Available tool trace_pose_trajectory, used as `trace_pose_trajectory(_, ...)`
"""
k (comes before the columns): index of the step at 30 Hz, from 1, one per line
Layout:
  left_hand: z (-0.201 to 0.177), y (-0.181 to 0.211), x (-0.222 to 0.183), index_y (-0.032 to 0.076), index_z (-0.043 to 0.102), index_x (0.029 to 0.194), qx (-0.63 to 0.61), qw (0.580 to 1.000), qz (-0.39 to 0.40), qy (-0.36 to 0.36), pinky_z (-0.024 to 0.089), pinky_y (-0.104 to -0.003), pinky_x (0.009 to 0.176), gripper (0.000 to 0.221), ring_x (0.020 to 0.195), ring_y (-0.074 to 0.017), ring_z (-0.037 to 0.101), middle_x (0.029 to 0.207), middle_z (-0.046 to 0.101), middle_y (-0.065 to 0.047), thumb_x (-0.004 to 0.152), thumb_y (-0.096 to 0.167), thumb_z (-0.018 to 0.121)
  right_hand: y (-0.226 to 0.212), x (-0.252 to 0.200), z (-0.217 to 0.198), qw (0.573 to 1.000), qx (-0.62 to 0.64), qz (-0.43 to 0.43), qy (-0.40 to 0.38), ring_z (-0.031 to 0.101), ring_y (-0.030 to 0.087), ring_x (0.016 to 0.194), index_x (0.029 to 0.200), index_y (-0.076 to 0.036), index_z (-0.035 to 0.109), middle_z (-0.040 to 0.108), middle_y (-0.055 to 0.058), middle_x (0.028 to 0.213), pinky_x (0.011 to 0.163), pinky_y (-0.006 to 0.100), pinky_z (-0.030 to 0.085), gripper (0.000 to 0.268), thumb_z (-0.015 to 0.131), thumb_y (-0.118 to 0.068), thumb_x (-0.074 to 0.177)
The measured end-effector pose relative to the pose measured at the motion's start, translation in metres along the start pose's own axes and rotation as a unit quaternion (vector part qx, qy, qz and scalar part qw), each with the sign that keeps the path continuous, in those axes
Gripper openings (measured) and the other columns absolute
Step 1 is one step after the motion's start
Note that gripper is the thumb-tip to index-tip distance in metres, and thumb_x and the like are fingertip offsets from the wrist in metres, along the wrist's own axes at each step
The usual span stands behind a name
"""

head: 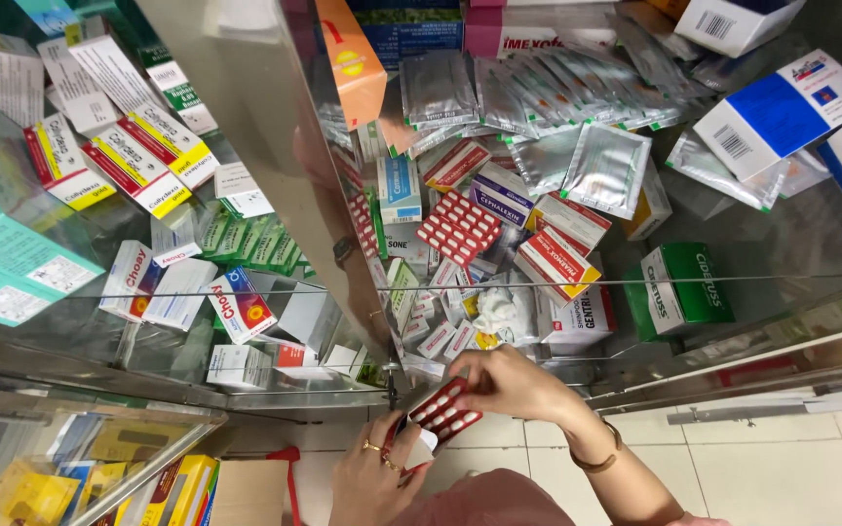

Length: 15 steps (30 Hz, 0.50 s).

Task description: The person sorts through various medicine boxes and blister packs on a glass shelf, picking up and moving items. They then open a white box and place several green sachets inside it, arranging them neatly.

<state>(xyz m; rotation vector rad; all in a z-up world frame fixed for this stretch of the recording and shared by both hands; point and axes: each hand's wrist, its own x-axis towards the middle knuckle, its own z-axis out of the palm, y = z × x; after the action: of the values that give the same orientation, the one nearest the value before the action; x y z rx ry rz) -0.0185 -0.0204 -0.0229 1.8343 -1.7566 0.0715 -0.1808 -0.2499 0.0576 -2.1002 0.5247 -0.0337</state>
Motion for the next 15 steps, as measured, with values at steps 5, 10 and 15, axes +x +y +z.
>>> trace_pose_trajectory(5, 0.002, 0.0, 0.0, 0.016, 0.063, 0.122, 0.012, 1.0, -0.017, -0.018, 0.06, -0.045, 0.07, 0.06, 0.101, -0.0336, 0.066, 0.123, 0.06, -0.011, 0.07, 0.035, 0.088, 0.055, 0.061, -0.016, 0.965, -0.043, -0.032, 0.255, 0.072, 0.022, 0.074, 0.112, -0.001, 0.069, 0.073, 0.012, 0.088, 0.069, 0.035, 0.059, 0.039, 0.079, -0.026, 0.084)
trace_pose_trajectory(10, 0.018, -0.018, -0.01, 0.016, 0.064, 0.121, 0.019, 0.999, 0.0, -0.043, 0.061, -0.044, 0.068, 0.062, 0.103, -0.0351, 0.067, 0.126, 0.058, -0.015, 0.068, 0.035, 0.09, 0.07, 0.117, -0.028, 0.886, -0.201, -0.033, 0.417, 0.061, 0.036, 0.1, 0.116, 0.0, 0.065, 0.061, 0.021, 0.111, 0.084, 0.045, 0.054, 0.051, 0.084, -0.028, 0.078)
trace_pose_trajectory(15, 0.015, -0.021, -0.016, 0.016, 0.063, 0.122, 0.008, 0.999, -0.014, -0.05, 0.062, -0.04, 0.067, 0.06, 0.1, -0.0293, 0.067, 0.124, 0.057, -0.012, 0.07, 0.033, 0.089, 0.081, 0.132, -0.024, 0.869, -0.254, 0.036, 0.423, 0.054, 0.042, 0.109, 0.113, -0.001, 0.063, 0.055, 0.023, 0.116, 0.087, 0.048, 0.051, 0.055, 0.086, -0.029, 0.073)
